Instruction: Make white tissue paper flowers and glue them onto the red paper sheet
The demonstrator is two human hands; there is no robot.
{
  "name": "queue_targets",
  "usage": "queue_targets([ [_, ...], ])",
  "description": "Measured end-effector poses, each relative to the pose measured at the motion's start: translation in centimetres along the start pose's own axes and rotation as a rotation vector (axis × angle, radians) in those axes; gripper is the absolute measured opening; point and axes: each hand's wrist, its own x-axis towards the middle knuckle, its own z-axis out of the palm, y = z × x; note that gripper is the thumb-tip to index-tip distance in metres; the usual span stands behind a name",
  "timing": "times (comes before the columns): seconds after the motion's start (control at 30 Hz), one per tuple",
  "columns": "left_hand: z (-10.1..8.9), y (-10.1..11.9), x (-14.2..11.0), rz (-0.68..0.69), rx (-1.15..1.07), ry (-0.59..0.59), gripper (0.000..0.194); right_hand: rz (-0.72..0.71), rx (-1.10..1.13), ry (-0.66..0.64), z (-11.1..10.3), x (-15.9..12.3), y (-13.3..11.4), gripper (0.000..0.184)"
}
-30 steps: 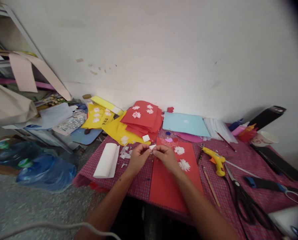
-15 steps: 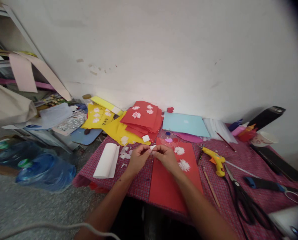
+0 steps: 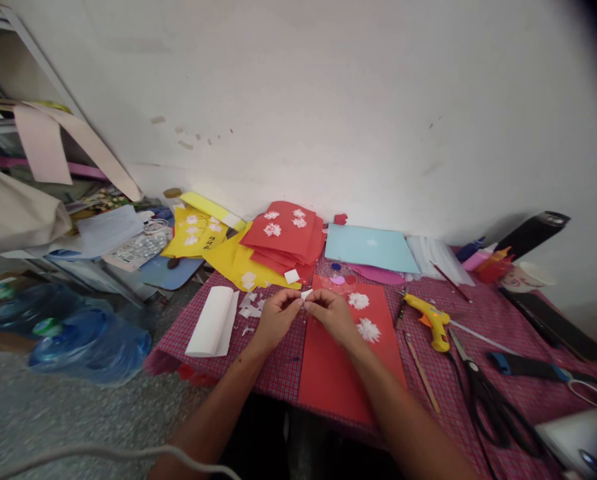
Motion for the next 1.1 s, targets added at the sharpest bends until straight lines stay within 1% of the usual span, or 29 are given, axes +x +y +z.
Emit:
queue_targets([
  [0.13, 0.07, 0.30, -0.01, -0.003, 0.004, 0.000, 0.017, 0.006, -0.015, 0.008, -0.05, 0.08, 0.19, 0.014],
  [0.4, 0.00, -0.07, 0.07, -0.002, -0.004, -0.006, 0.019, 0.006, -0.067, 0.011, -0.17, 0.03, 0.16, 0.013],
  [0.53, 0.03, -0.06, 0.06, -0.015, -0.015, -0.004, 0.018, 0.001, -0.048, -0.005, -0.15, -0.03, 0.03, 0.013],
  [0.77, 0.12, -0.04, 0.20, -0.041, -0.063, 0.004, 0.018, 0.061, -0.034, -0.002, -0.04, -0.05, -0.46, 0.014],
  [0.87, 0.12, -0.10, 0.23, -0.039, -0.084, 0.013, 0.016, 0.039, -0.041, -0.010, 0.02, -0.03, -0.42, 0.014],
  [1.0, 0.16, -0.15, 0.25, -0.029, -0.106, 0.037, 0.016, -0.014, -0.029, -0.074, 0.16, -0.05, 0.00, 0.012],
  [1.1, 0.23, -0.13, 0.26, -0.035, -0.110, 0.068, 0.017, -0.029, -0.090, -0.053, 0.24, -0.11, 0.38, 0.015],
])
